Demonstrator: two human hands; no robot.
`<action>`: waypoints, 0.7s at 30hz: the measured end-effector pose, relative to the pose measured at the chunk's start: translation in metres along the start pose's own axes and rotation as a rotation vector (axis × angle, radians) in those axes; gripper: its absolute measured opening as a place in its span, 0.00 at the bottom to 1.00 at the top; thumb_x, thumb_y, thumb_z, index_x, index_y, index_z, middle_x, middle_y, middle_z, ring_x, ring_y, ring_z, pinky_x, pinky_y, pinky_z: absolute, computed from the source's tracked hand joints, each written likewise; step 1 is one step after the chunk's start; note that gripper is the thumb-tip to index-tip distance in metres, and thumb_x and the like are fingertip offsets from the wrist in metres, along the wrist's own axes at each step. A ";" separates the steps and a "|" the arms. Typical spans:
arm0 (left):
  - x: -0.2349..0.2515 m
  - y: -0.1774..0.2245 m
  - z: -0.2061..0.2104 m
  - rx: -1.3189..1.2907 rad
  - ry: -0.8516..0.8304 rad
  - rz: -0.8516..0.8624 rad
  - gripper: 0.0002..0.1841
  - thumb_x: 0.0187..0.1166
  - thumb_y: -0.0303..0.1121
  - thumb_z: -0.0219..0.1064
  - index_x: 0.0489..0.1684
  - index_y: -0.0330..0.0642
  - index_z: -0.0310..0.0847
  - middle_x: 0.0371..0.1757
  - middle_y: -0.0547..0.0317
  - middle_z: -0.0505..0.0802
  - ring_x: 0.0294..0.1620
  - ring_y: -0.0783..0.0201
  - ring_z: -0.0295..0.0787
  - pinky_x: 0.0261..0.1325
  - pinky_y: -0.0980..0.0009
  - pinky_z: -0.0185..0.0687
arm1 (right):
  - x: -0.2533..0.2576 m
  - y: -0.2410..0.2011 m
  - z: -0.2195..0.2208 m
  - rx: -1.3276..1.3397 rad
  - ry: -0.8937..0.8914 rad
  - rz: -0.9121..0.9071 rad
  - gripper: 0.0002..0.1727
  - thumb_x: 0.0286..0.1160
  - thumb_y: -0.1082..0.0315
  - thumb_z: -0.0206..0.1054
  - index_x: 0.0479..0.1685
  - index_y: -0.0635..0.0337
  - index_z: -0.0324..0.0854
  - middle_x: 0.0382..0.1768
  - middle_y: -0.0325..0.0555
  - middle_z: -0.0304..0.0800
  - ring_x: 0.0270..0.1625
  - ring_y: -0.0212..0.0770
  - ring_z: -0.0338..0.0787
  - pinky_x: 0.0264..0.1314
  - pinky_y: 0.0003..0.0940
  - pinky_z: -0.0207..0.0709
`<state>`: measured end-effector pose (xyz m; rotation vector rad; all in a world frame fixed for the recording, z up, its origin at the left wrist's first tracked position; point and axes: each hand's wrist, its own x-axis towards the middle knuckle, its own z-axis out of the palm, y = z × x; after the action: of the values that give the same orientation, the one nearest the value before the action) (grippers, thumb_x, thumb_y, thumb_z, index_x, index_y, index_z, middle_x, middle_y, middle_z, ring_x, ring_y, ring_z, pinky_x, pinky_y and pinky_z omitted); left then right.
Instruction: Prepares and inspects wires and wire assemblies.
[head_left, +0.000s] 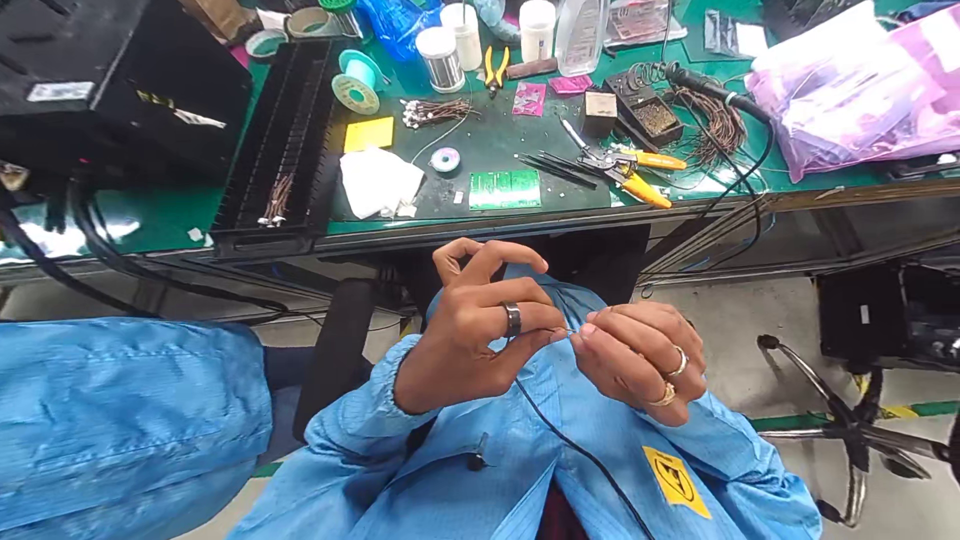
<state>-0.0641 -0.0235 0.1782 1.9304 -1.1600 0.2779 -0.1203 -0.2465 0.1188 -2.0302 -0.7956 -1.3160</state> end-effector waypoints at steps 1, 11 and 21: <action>0.000 0.001 0.000 0.012 -0.017 0.006 0.07 0.81 0.38 0.70 0.38 0.54 0.96 0.42 0.71 0.97 0.70 0.65 0.82 0.76 0.48 0.53 | 0.000 0.000 0.001 -0.004 0.000 -0.006 0.13 0.71 0.66 0.77 0.52 0.55 0.86 0.45 0.44 0.93 0.48 0.42 0.91 0.53 0.34 0.84; -0.003 -0.002 0.007 0.428 0.183 0.296 0.07 0.80 0.32 0.71 0.48 0.54 0.93 0.53 0.66 0.98 0.71 0.65 0.84 0.83 0.46 0.51 | 0.006 -0.022 0.015 1.203 0.011 1.063 0.04 0.80 0.67 0.68 0.39 0.57 0.85 0.36 0.36 0.91 0.35 0.26 0.89 0.35 0.22 0.83; 0.002 -0.007 -0.002 0.323 0.243 0.324 0.05 0.78 0.34 0.74 0.45 0.56 0.93 0.50 0.69 0.98 0.72 0.64 0.84 0.84 0.47 0.50 | -0.002 0.004 0.011 0.169 0.083 0.193 0.17 0.72 0.63 0.78 0.56 0.55 0.84 0.47 0.45 0.90 0.52 0.38 0.90 0.54 0.30 0.86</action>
<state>-0.0572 -0.0221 0.1770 1.9034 -1.3201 0.8961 -0.1110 -0.2413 0.1126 -1.8564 -0.6334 -1.1753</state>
